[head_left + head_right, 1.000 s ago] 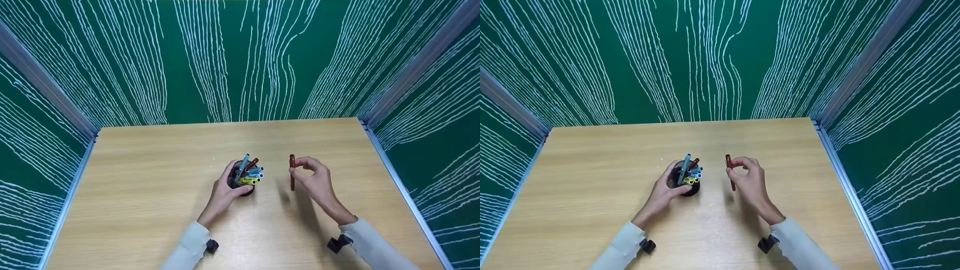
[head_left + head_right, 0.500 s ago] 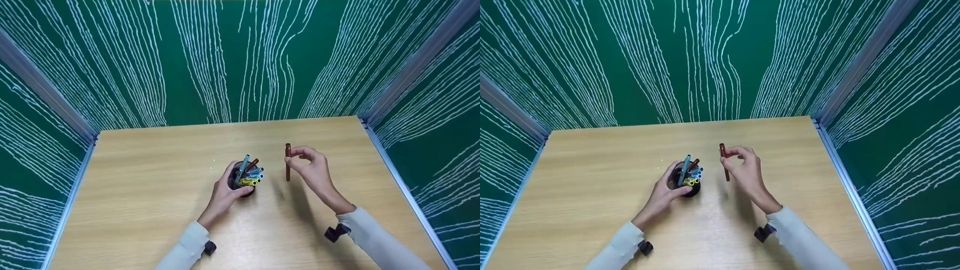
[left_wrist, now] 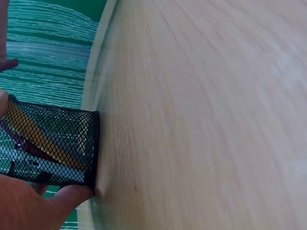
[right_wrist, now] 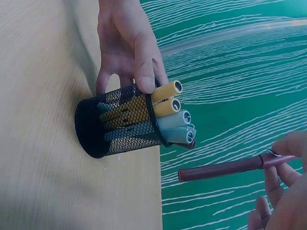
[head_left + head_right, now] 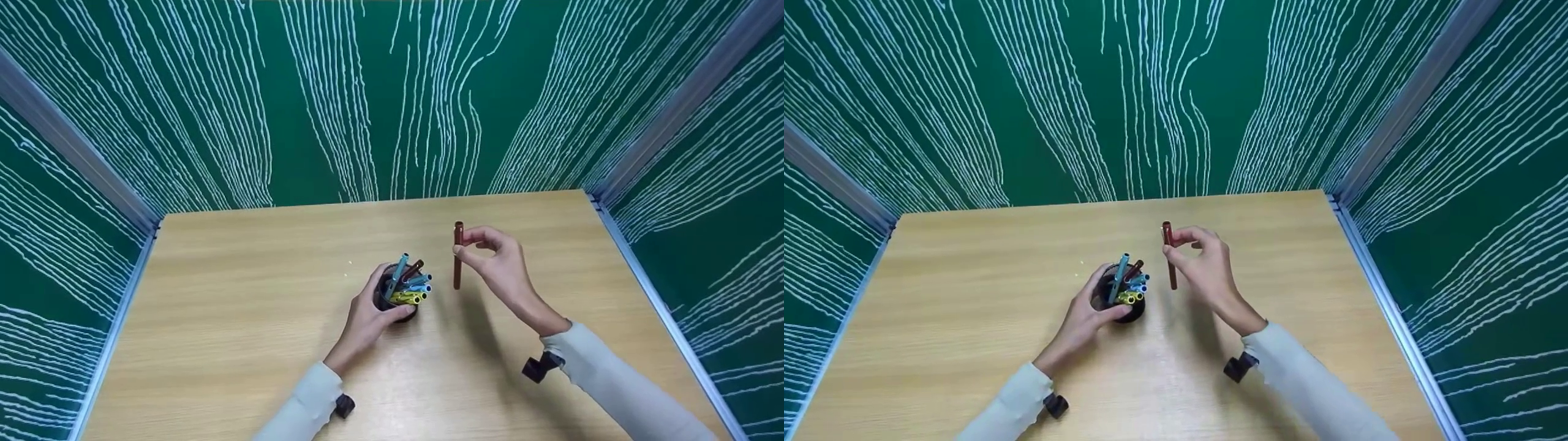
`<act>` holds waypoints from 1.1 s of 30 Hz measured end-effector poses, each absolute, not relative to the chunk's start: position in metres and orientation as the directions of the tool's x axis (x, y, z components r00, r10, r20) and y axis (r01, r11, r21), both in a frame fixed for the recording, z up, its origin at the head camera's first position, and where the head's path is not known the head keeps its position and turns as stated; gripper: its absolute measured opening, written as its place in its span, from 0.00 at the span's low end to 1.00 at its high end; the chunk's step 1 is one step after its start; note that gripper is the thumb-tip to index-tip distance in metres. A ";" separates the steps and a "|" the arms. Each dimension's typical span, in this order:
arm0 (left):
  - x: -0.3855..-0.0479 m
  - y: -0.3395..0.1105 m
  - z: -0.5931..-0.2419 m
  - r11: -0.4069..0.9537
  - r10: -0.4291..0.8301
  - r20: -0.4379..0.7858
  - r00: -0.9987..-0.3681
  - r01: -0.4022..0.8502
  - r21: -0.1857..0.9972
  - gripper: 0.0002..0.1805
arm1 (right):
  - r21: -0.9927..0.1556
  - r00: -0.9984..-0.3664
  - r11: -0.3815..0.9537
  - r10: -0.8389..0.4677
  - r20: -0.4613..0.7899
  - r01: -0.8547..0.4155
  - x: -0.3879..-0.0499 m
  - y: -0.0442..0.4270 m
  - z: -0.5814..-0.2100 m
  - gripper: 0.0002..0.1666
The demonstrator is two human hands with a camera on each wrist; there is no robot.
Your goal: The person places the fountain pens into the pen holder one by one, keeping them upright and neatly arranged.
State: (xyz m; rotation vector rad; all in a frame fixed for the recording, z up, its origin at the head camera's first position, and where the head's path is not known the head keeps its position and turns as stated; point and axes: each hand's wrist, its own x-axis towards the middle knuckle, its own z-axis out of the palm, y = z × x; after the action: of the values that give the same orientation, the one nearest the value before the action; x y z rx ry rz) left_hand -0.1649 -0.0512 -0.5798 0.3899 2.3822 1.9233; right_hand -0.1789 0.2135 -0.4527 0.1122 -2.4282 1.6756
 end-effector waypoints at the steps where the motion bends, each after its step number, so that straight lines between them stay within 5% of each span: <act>1: -0.165 -0.051 -0.580 0.196 0.226 0.110 -0.968 0.156 0.968 0.50 | -0.917 -0.979 0.359 0.038 0.200 -0.173 -0.180 0.212 -0.452 0.10; 33: -0.165 -0.051 -0.579 0.205 0.223 0.110 -0.969 0.157 0.966 0.51 | -0.919 -0.971 0.317 -0.066 0.228 -0.237 -0.203 0.162 -0.443 0.10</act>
State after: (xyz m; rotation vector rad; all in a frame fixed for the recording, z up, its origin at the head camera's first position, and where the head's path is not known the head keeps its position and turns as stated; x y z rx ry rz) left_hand -0.1651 -0.0506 -0.5791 0.3778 2.3961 1.9113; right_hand -0.2031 0.1623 -0.4427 0.2810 -2.4248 1.7319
